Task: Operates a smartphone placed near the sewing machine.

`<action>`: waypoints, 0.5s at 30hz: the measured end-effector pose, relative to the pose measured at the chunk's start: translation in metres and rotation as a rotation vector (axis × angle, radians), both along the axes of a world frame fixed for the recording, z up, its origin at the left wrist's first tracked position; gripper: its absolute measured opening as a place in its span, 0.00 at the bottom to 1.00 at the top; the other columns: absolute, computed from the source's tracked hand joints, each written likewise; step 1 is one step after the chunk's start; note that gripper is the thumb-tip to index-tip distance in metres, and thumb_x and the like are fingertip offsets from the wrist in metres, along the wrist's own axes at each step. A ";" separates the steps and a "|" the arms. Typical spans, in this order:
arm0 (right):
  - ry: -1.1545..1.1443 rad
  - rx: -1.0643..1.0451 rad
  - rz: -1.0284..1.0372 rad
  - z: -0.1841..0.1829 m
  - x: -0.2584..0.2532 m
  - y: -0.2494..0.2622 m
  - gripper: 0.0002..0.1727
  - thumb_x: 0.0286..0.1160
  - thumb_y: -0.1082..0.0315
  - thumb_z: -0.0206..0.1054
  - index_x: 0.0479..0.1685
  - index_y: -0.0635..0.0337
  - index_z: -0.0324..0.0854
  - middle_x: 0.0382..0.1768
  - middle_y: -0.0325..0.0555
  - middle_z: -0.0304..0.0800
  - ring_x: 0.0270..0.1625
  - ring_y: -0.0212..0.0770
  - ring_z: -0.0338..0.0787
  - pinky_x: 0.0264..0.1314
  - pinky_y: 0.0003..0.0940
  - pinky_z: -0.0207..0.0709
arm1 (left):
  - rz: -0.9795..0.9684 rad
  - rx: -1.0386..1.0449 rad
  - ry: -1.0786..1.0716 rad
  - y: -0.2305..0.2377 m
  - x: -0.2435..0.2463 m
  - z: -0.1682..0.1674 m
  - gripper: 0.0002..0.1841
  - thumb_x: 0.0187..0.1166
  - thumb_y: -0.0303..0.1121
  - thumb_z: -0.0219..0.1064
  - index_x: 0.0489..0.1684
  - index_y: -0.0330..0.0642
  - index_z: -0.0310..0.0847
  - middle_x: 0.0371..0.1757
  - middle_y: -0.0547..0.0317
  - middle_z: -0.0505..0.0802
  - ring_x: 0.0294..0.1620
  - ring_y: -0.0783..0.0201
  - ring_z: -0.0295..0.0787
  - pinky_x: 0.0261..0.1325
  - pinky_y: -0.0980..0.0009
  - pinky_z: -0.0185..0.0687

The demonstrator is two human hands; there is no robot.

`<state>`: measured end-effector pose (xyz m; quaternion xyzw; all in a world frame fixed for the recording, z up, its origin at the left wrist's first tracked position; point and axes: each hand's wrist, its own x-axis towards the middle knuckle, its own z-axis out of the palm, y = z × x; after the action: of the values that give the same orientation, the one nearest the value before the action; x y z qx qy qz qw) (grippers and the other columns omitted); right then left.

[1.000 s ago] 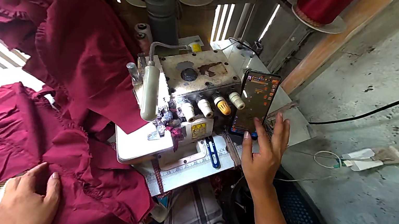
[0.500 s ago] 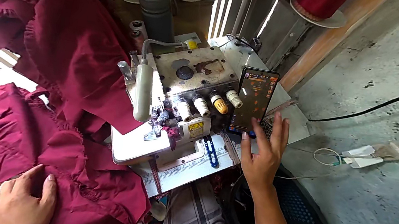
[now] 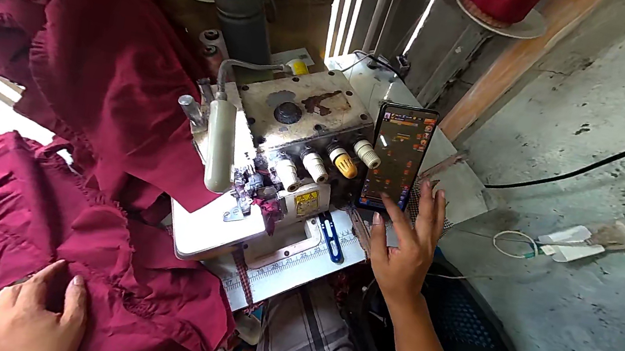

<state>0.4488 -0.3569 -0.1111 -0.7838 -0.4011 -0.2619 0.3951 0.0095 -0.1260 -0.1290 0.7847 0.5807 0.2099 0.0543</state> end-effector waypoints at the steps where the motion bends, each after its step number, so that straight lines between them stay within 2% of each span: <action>1: -0.001 0.004 -0.009 -0.001 0.001 -0.001 0.19 0.81 0.56 0.63 0.63 0.48 0.92 0.85 0.66 0.68 0.90 0.73 0.58 0.90 0.67 0.54 | 0.000 -0.002 0.000 0.000 0.000 0.000 0.28 0.85 0.48 0.53 0.73 0.36 0.80 0.68 0.29 0.85 0.73 0.32 0.80 0.76 0.37 0.69; 6: -0.004 0.004 -0.040 0.003 0.002 0.000 0.20 0.81 0.56 0.64 0.65 0.52 0.91 0.85 0.67 0.67 0.90 0.73 0.58 0.91 0.65 0.54 | 0.004 -0.005 -0.002 -0.001 0.001 0.001 0.28 0.86 0.47 0.54 0.74 0.35 0.79 0.68 0.28 0.85 0.73 0.31 0.80 0.74 0.36 0.70; 10: -0.032 -0.057 -0.010 0.007 0.003 0.008 0.20 0.81 0.53 0.64 0.68 0.42 0.90 0.88 0.64 0.62 0.91 0.73 0.54 0.91 0.69 0.50 | 0.005 0.000 -0.010 -0.002 0.001 0.001 0.28 0.86 0.47 0.53 0.73 0.36 0.80 0.68 0.28 0.85 0.73 0.31 0.79 0.75 0.36 0.69; 12: -0.029 -0.084 -0.006 0.007 0.005 0.009 0.19 0.82 0.52 0.64 0.66 0.38 0.91 0.90 0.62 0.61 0.92 0.73 0.53 0.91 0.70 0.49 | 0.001 -0.001 -0.010 -0.002 0.002 0.001 0.27 0.86 0.47 0.54 0.73 0.35 0.80 0.68 0.28 0.85 0.73 0.31 0.79 0.75 0.36 0.69; 15: -0.016 -0.017 -0.031 0.005 0.009 0.005 0.17 0.82 0.55 0.63 0.61 0.41 0.94 0.87 0.61 0.67 0.90 0.73 0.57 0.90 0.70 0.52 | 0.007 0.005 -0.010 -0.002 0.002 0.002 0.27 0.86 0.47 0.54 0.73 0.36 0.80 0.67 0.29 0.86 0.73 0.32 0.80 0.75 0.36 0.70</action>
<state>0.4580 -0.3517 -0.1059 -0.7910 -0.3944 -0.2710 0.3812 0.0120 -0.1279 -0.1273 0.7816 0.5827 0.2156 0.0544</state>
